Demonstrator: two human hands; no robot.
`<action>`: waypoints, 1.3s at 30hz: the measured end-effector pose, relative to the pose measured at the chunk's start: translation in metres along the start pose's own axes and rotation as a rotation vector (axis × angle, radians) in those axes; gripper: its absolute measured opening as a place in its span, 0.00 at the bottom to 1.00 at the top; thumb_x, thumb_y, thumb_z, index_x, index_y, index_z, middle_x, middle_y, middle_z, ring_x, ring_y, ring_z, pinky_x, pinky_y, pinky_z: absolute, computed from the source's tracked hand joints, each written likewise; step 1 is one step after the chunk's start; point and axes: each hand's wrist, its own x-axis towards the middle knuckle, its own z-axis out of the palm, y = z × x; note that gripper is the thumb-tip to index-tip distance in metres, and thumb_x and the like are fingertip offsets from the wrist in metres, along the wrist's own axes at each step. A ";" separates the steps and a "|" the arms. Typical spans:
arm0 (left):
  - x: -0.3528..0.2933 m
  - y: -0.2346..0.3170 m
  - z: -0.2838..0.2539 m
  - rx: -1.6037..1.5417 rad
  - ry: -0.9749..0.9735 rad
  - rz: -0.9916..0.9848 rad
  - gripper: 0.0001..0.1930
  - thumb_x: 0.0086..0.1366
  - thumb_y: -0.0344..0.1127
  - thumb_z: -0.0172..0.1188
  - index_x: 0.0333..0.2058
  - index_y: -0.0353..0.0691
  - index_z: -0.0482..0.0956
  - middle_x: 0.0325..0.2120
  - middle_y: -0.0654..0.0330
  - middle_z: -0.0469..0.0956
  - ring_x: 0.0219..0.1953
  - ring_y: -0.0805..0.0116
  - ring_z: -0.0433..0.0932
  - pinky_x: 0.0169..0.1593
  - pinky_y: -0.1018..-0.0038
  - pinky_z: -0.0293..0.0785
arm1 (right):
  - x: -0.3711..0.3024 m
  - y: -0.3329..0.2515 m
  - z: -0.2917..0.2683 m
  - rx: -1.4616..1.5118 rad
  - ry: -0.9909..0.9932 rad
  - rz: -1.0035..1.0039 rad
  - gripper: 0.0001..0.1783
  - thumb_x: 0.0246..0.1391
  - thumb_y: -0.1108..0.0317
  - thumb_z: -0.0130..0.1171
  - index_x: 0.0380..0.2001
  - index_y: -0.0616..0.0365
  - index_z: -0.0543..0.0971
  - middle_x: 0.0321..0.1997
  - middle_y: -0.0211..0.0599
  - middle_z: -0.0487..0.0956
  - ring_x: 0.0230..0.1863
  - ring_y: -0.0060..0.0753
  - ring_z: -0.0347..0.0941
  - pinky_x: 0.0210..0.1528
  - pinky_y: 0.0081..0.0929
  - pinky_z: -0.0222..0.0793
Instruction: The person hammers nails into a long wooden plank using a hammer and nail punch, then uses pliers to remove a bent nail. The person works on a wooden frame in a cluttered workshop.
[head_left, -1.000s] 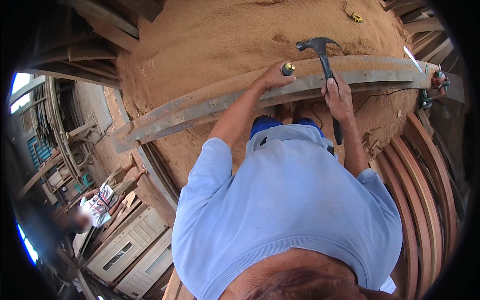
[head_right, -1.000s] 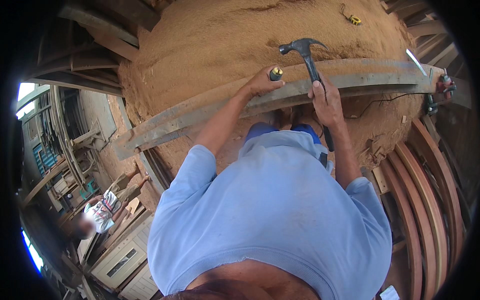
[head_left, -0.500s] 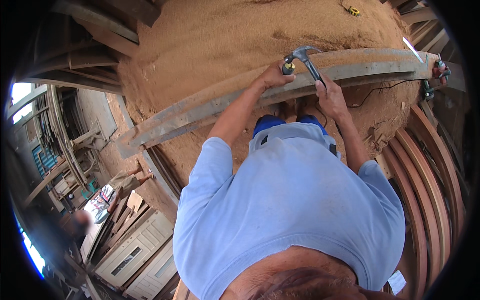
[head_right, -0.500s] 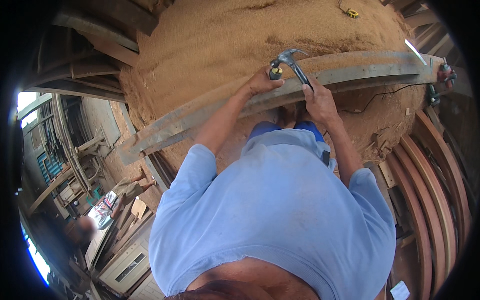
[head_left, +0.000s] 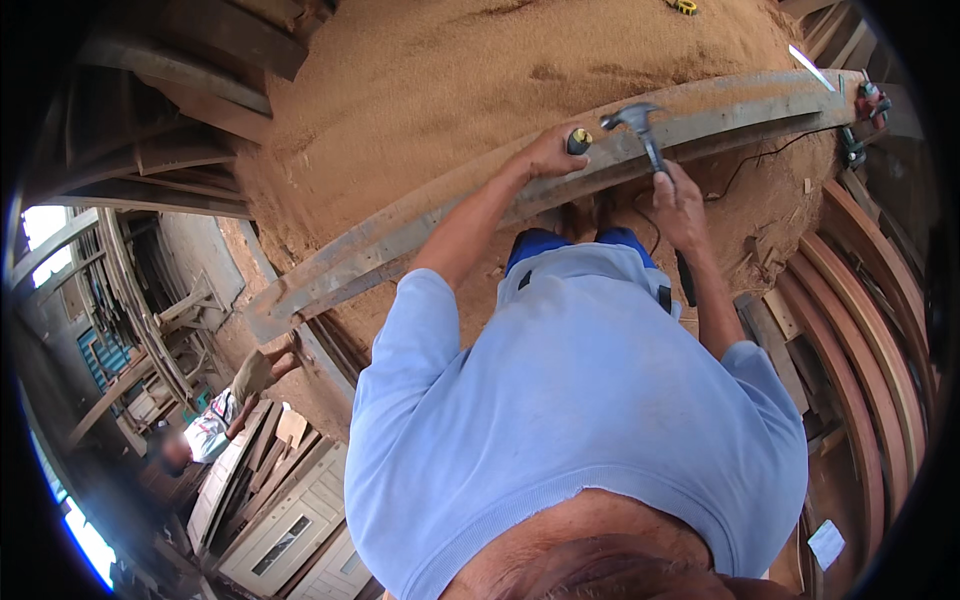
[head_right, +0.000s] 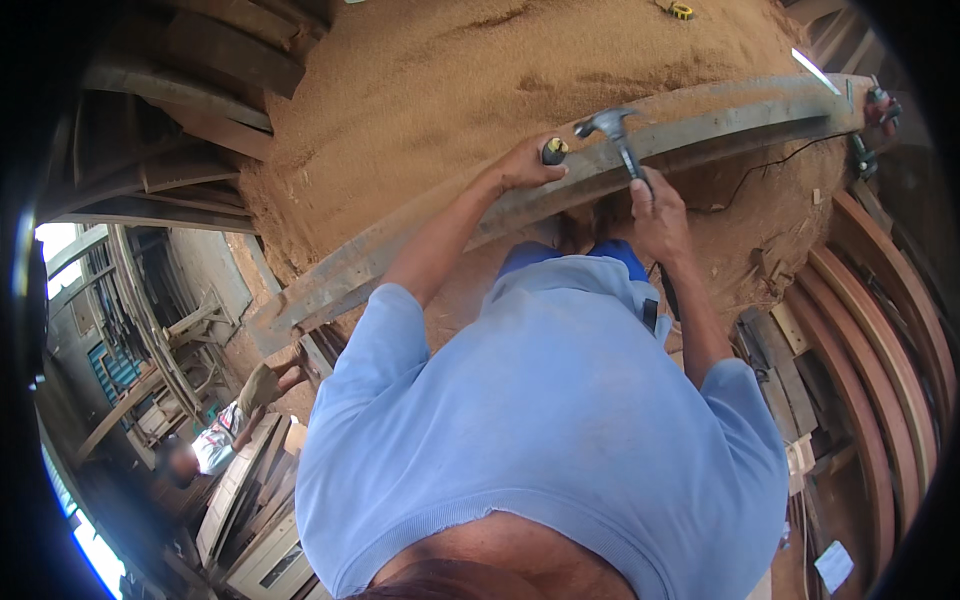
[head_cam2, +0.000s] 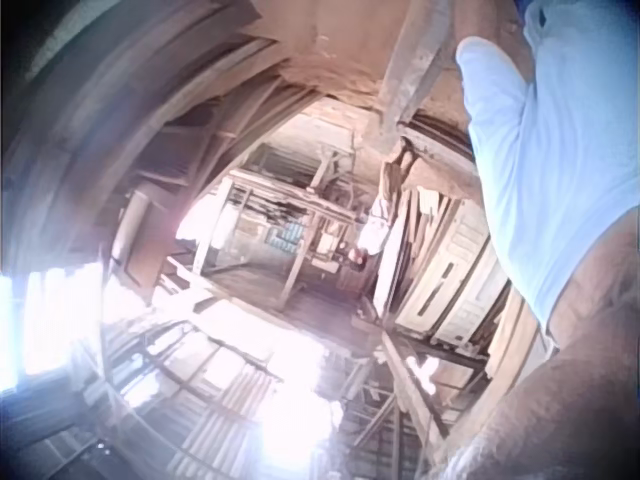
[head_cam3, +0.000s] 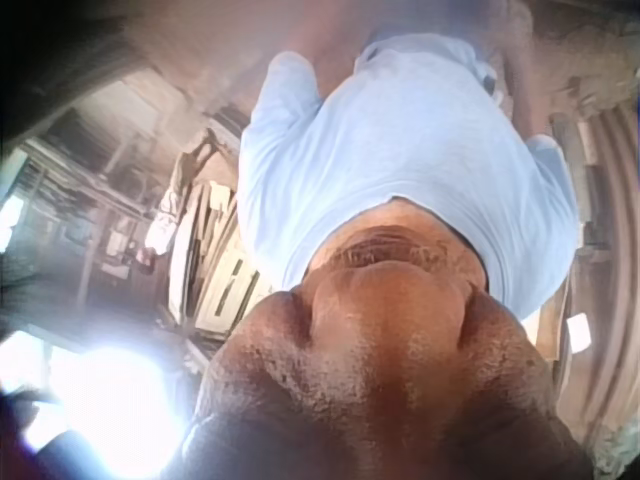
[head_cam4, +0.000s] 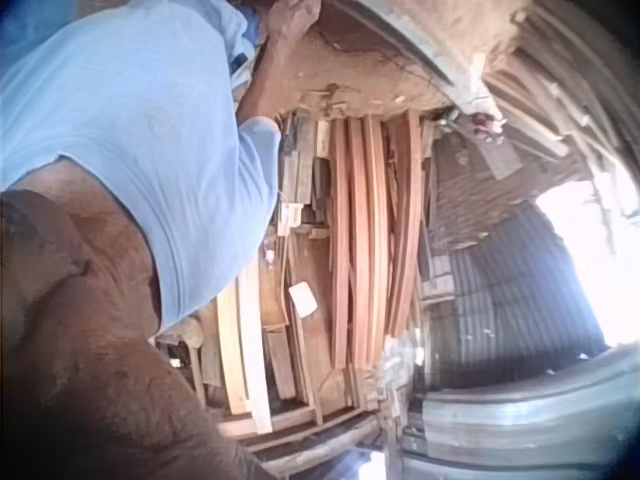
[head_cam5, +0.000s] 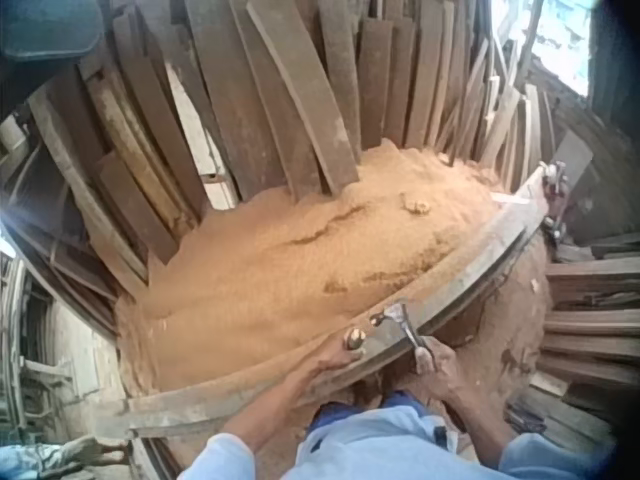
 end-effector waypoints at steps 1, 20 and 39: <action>-0.001 0.003 0.001 0.028 -0.018 -0.033 0.21 0.52 0.38 0.70 0.44 0.39 0.78 0.36 0.53 0.80 0.40 0.61 0.79 0.46 0.66 0.74 | -0.005 -0.003 -0.002 0.138 0.061 0.003 0.20 0.71 0.57 0.50 0.54 0.62 0.75 0.25 0.32 0.72 0.26 0.25 0.70 0.31 0.29 0.68; 0.013 -0.009 0.014 0.153 -0.177 0.057 0.18 0.56 0.37 0.70 0.42 0.37 0.77 0.32 0.56 0.79 0.37 0.65 0.77 0.44 0.67 0.73 | -0.020 0.037 0.020 -0.081 0.121 -0.030 0.19 0.70 0.60 0.50 0.55 0.62 0.75 0.24 0.34 0.70 0.26 0.29 0.69 0.31 0.33 0.70; 0.019 0.000 0.010 0.341 -0.239 0.006 0.30 0.52 0.48 0.73 0.47 0.35 0.76 0.42 0.42 0.80 0.47 0.47 0.80 0.50 0.59 0.74 | -0.027 0.028 0.016 0.441 0.402 0.129 0.17 0.71 0.58 0.50 0.48 0.62 0.77 0.23 0.28 0.70 0.24 0.20 0.67 0.28 0.26 0.66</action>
